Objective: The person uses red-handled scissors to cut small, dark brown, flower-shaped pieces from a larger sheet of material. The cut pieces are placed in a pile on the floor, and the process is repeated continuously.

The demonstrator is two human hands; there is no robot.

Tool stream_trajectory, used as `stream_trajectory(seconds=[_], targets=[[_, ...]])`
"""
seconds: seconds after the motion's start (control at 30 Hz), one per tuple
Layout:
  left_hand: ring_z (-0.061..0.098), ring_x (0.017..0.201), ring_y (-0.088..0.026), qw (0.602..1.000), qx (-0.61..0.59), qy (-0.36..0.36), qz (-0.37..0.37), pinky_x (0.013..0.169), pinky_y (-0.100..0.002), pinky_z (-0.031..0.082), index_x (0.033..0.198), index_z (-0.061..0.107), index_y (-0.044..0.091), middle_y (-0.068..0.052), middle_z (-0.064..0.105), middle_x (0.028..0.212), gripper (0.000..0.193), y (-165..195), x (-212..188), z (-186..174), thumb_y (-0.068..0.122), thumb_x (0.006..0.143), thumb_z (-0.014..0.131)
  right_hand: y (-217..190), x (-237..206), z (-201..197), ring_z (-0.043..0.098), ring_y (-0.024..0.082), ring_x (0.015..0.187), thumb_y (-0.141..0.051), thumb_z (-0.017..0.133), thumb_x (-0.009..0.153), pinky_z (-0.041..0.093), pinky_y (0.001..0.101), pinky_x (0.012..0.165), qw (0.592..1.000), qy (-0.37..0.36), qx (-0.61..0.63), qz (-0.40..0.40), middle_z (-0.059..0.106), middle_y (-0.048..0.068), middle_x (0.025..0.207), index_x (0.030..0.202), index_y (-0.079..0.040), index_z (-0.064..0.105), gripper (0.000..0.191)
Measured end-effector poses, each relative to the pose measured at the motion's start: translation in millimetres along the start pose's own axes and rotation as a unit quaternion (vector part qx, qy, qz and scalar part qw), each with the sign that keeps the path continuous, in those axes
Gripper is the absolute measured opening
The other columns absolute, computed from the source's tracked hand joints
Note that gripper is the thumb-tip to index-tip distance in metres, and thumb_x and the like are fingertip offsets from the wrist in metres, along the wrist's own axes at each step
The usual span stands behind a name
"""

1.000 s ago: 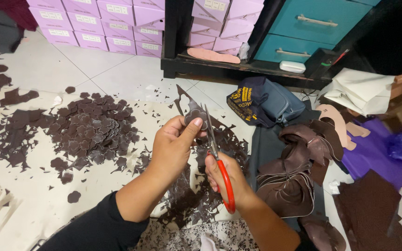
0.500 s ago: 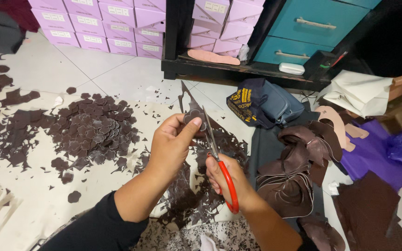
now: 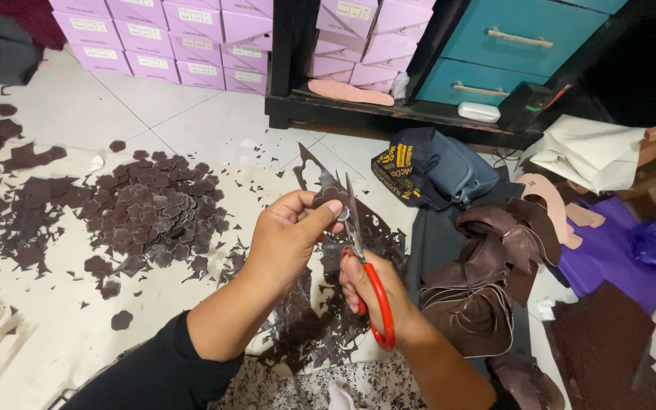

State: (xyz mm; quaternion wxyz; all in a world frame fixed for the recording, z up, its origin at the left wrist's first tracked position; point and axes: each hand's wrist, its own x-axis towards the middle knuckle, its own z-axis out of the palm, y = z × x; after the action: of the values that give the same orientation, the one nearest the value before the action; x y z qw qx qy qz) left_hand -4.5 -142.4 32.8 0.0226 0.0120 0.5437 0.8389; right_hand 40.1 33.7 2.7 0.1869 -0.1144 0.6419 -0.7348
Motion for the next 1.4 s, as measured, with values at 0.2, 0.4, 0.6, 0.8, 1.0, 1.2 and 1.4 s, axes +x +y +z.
stream_trajectory(seconds=[0.2, 0.4, 0.6, 0.8, 1.0, 1.2, 1.4], targets=[[0.067, 0.076, -0.009, 0.997, -0.062, 0.011, -0.032, 0.071, -0.024, 0.054, 0.094, 0.070, 0.003, -0.004, 0.074, 0.087, 0.012, 0, 1, 6, 0.014, 0.091, 0.074, 4, 4, -5, 0.044, 0.008, 0.060, -0.038, 0.050, 0.106, 0.041, 0.0232, 0.052, 1.000, 0.011, 0.013, 0.006, 0.044, -0.002, 0.072, 0.089, -0.008, 0.049, 0.034], [0.065, 0.076, -0.008, 0.993, -0.102, 0.015, -0.053, 0.069, -0.023, 0.052, 0.094, 0.068, 0.004, -0.002, 0.072, 0.086, 0.012, -2, -3, 10, 0.014, 0.091, 0.074, 10, 5, -2, 0.044, 0.008, 0.060, -0.042, 0.050, 0.105, 0.041, 0.0236, 0.052, 1.000, 0.023, 0.005, -0.005, 0.044, -0.002, 0.072, 0.088, -0.008, 0.049, 0.038], [0.066, 0.075, -0.007, 0.993, -0.097, 0.018, -0.068, 0.063, -0.021, 0.046, 0.095, 0.065, 0.009, 0.000, 0.073, 0.086, 0.013, -4, -3, 11, 0.016, 0.090, 0.075, 13, 9, 0, 0.044, 0.008, 0.059, -0.045, 0.049, 0.104, 0.042, 0.0236, 0.052, 0.999, 0.046, -0.011, -0.022, 0.044, -0.002, 0.072, 0.086, -0.010, 0.047, 0.040], [0.067, 0.076, -0.006, 0.992, -0.094, 0.026, -0.083, 0.061, -0.020, 0.044, 0.095, 0.065, 0.009, 0.000, 0.073, 0.085, 0.013, -5, -1, 9, 0.017, 0.090, 0.074, 14, 12, 5, 0.043, 0.008, 0.055, -0.046, 0.050, 0.103, 0.039, 0.0233, 0.048, 0.997, 0.075, -0.001, 0.007, 0.043, -0.003, 0.068, 0.084, -0.010, 0.047, 0.041], [0.067, 0.076, -0.006, 0.990, -0.105, 0.032, -0.089, 0.062, -0.020, 0.044, 0.095, 0.065, 0.010, 0.000, 0.073, 0.085, 0.013, -6, 1, 10, 0.018, 0.090, 0.075, 13, 14, 2, 0.042, 0.007, 0.053, -0.046, 0.052, 0.103, 0.039, 0.0228, 0.047, 0.997, 0.074, -0.009, 0.009, 0.042, -0.003, 0.065, 0.083, -0.009, 0.047, 0.042], [0.065, 0.075, -0.005, 0.991, -0.101, 0.038, -0.081, 0.062, -0.020, 0.044, 0.095, 0.066, 0.009, 0.000, 0.071, 0.084, 0.013, -6, 5, 6, 0.017, 0.090, 0.075, 10, 14, 0, 0.041, 0.005, 0.049, -0.047, 0.054, 0.100, 0.036, 0.0218, 0.043, 0.996, 0.081, -0.003, 0.035, 0.044, -0.003, 0.064, 0.086, -0.009, 0.050, 0.040], [0.064, 0.077, -0.005, 0.990, -0.101, 0.062, -0.079, 0.064, -0.021, 0.046, 0.095, 0.068, 0.010, 0.002, 0.072, 0.086, 0.012, -3, 5, 3, 0.018, 0.090, 0.074, 12, 13, 1, 0.041, 0.004, 0.049, -0.050, 0.053, 0.101, 0.035, 0.0214, 0.041, 0.998, 0.059, -0.021, 0.023, 0.043, -0.004, 0.063, 0.086, -0.009, 0.050, 0.044]])
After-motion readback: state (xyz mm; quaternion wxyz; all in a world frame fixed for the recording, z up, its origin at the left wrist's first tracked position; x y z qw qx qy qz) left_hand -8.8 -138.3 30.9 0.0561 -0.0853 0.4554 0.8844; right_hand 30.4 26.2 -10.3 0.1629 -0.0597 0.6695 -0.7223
